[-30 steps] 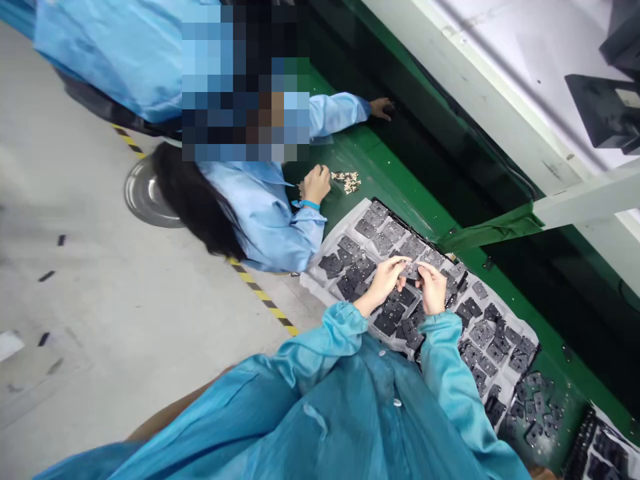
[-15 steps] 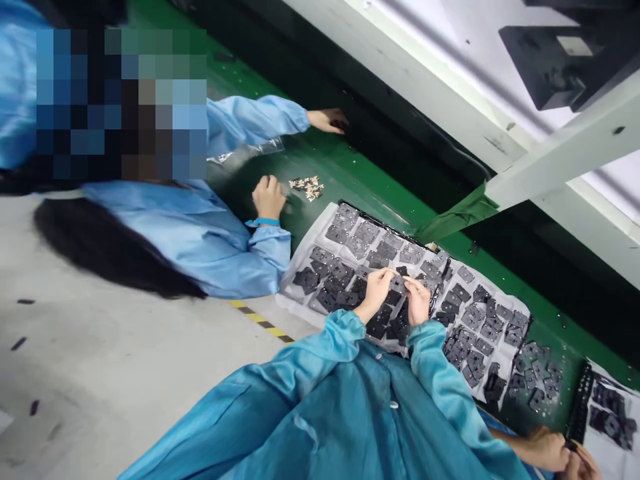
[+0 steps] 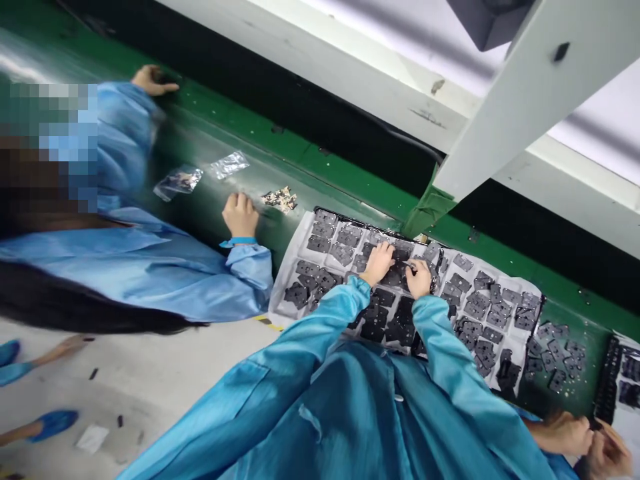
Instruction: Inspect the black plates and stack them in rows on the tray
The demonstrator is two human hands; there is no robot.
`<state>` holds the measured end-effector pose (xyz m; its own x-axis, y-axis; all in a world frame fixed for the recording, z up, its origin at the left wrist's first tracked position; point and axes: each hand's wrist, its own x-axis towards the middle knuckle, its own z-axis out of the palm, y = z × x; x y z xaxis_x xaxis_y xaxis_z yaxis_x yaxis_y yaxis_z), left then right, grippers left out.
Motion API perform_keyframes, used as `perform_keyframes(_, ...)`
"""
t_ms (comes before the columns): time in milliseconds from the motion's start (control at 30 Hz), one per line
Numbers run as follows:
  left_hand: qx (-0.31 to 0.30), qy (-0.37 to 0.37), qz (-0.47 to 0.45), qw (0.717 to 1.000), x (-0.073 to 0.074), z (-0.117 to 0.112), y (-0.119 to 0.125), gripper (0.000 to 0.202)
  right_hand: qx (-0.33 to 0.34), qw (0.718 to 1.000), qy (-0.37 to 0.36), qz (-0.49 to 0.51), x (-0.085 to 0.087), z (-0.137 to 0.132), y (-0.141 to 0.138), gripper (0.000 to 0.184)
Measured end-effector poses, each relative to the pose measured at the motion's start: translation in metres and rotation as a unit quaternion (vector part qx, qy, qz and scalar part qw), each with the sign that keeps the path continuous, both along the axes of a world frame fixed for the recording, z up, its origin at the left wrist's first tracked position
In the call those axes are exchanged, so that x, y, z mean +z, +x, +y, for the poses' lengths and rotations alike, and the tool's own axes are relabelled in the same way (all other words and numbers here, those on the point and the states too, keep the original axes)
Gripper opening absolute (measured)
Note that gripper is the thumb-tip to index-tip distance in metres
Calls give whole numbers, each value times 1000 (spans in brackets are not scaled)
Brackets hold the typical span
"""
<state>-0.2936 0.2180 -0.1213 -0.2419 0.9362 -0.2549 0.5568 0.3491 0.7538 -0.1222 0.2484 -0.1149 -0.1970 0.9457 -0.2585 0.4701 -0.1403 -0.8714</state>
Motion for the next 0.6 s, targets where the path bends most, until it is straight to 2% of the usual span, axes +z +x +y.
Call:
perform_keyframes(100,-24,2,19,1000,4,0,-1,18,-14,999,34,-31,11,-1,10,30)
perform_keyframes(200,-41,17,15,999,16,-8,-4,6,-13,997,52,-49,25,-6,19,31)
perform_keyframes(300,-31,26,-89,995,32,-28,-5,16,19,999,37,-23,39,-14,15,32)
perform_keyframes(367,8,12,-217,976,43,-46,-2,23,45,998,-13,33,48,-21,6,35)
perform_keyframes(433,72,-1,-330,941,50,-62,2,22,40,996,-37,67,54,-30,-3,35)
perform_keyframes(533,181,22,-424,887,56,-79,9,33,-20,997,-27,62,59,-44,-15,32)
perform_keyframes(600,222,38,-452,863,57,-85,14,38,-30,992,-81,94,59,-54,-20,34)
